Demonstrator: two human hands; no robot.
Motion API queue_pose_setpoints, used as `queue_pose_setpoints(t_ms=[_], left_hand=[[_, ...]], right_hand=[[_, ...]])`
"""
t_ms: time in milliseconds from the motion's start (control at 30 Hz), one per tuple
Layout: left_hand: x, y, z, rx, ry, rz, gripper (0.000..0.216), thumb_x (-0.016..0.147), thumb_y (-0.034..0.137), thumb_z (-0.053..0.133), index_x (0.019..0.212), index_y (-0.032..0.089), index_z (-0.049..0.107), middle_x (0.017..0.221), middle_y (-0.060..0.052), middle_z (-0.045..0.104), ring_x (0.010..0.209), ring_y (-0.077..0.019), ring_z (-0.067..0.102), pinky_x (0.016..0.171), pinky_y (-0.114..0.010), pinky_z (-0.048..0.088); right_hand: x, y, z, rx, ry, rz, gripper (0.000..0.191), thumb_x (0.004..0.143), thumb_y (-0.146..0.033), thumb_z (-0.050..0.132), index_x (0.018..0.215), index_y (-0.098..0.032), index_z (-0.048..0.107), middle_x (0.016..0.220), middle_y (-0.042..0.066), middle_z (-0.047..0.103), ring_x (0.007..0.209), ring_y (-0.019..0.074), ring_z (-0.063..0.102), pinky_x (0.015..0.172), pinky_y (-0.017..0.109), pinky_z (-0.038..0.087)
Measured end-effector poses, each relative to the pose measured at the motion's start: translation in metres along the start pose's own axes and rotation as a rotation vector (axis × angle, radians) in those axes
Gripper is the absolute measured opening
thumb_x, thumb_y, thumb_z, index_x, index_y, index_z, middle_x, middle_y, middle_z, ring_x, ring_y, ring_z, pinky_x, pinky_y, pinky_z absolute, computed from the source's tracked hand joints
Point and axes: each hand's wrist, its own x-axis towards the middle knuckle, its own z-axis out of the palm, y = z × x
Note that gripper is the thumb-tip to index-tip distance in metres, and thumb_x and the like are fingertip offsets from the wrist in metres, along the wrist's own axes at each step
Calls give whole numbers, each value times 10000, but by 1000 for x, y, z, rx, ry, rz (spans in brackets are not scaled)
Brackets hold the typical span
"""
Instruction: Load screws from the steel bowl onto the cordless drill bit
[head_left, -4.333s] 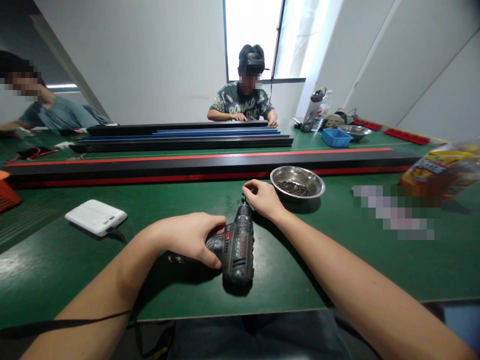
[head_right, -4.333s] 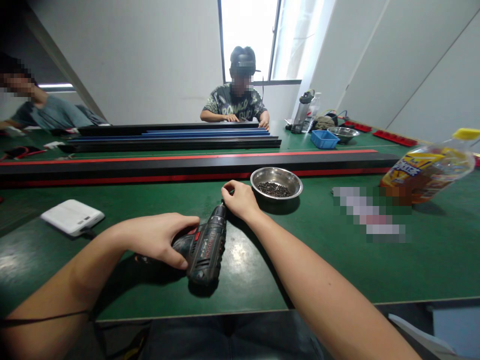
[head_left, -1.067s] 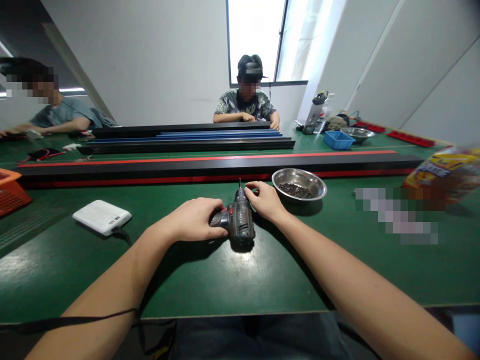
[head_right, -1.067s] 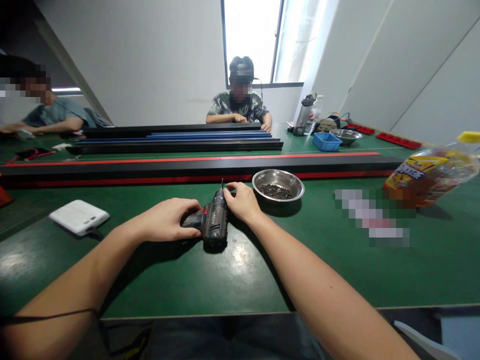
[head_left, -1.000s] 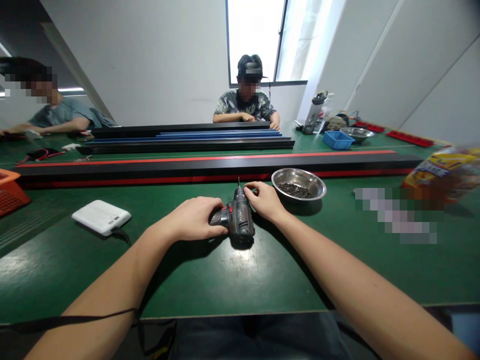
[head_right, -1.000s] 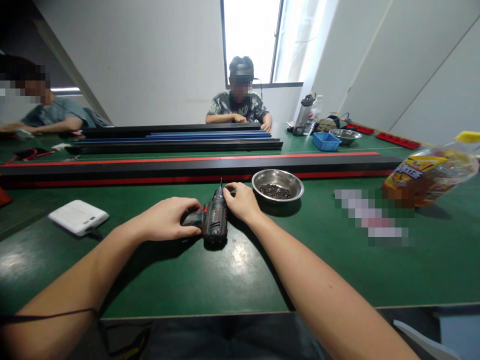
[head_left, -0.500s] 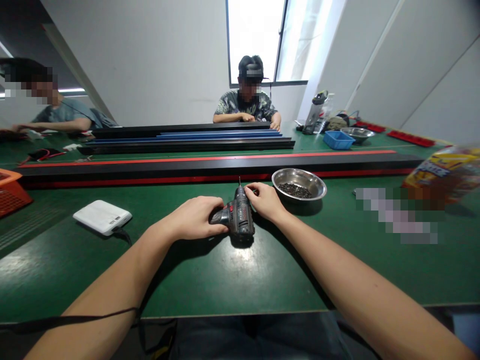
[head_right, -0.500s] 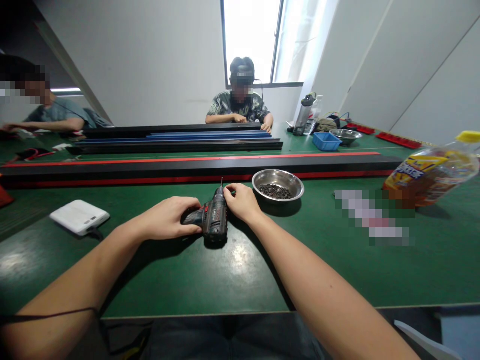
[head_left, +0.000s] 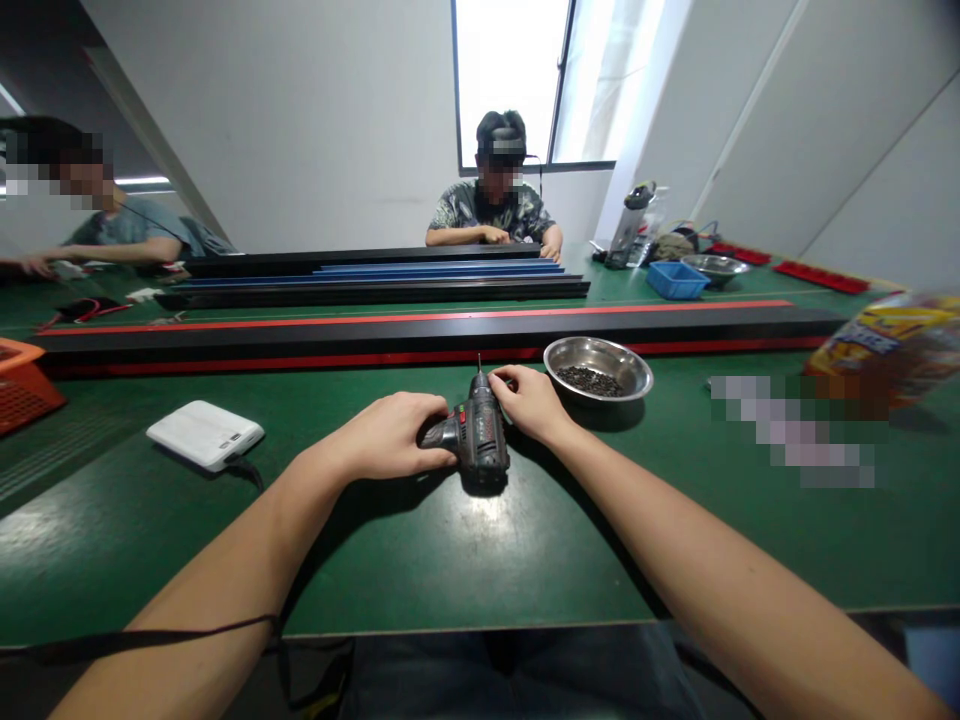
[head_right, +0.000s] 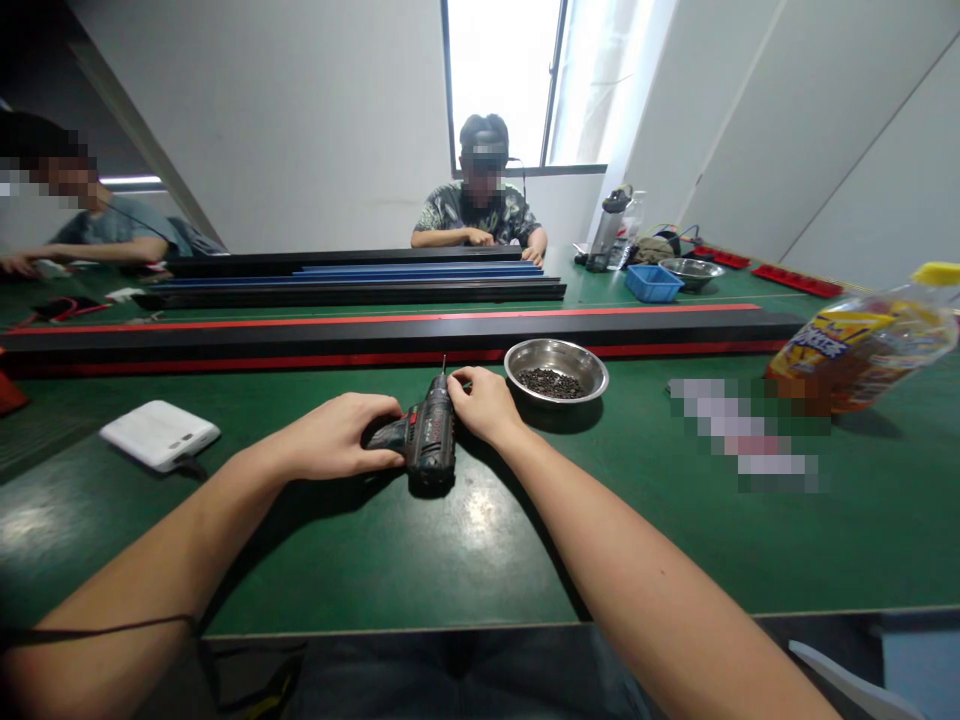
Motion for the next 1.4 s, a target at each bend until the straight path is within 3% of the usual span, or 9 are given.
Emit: queue_pose_setpoints(t_ms=[433, 600, 733, 833, 1000, 1100, 1300, 1400], left_hand=[[-1, 1, -1, -12, 1, -33, 420, 822, 580, 718, 1023, 219, 642, 965, -54, 720, 820, -232, 658, 673, -301, 434], [-2, 1, 0, -24, 5, -45, 425, 814, 575, 723, 1038, 222, 650, 966, -53, 720, 815, -229, 654, 674, -301, 431], [-3, 3, 0, -26, 15, -34, 388, 799, 557, 737, 971, 227, 629, 896, -25, 697, 756, -206, 624, 638, -295, 400], [-5, 6, -2, -52, -2, -14, 383, 771, 546, 762, 915, 226, 610, 854, -8, 678, 719, -189, 598, 613, -289, 376], [-9, 10, -6, -113, -45, 1, 384, 742, 520, 790, 911, 229, 606, 839, 13, 666, 711, -174, 590, 617, -282, 380], [-11, 12, -8, -126, -54, 7, 379, 739, 512, 791, 895, 229, 594, 831, 21, 662, 698, -166, 582, 611, -280, 377], [-14, 12, -8, -112, -49, 11, 382, 732, 516, 788, 899, 227, 602, 829, 15, 662, 698, -170, 583, 605, -283, 371], [-16, 11, -7, -103, -48, 16, 382, 735, 526, 787, 895, 232, 602, 817, 16, 661, 694, -175, 587, 603, -288, 371]], right_hand=[[-1, -3, -2, -5, -9, 0, 223, 1003, -294, 603, 1042, -194, 799, 1079, 83, 808, 995, 242, 748, 907, 330, 536], [-4, -9, -7, -130, -7, -76, 225, 1015, -269, 579, 1057, -184, 783, 1069, 101, 786, 983, 234, 726, 904, 330, 525], [-7, -23, -26, -241, 107, -206, 206, 999, -271, 593, 1092, -185, 756, 1111, 110, 755, 1019, 246, 700, 923, 349, 516], [-7, -30, -46, -324, 229, -214, 239, 1019, -292, 545, 1068, -173, 746, 1064, 118, 750, 985, 259, 686, 903, 366, 510], [-1, -29, -74, -500, 366, -49, 366, 1029, -382, 499, 1146, -135, 741, 1123, 173, 742, 1034, 320, 666, 947, 431, 500], [2, -24, -82, -601, 342, 96, 490, 1028, -469, 473, 1195, -103, 753, 1204, 215, 718, 1118, 361, 646, 993, 473, 494], [4, -12, -85, -668, 10, 458, 745, 1002, -664, 393, 1123, -50, 797, 1200, 295, 715, 1143, 427, 674, 989, 523, 513], [5, -10, -85, -615, -114, 527, 821, 1002, -703, 340, 1159, -30, 783, 1181, 295, 734, 1113, 433, 707, 989, 527, 519]])
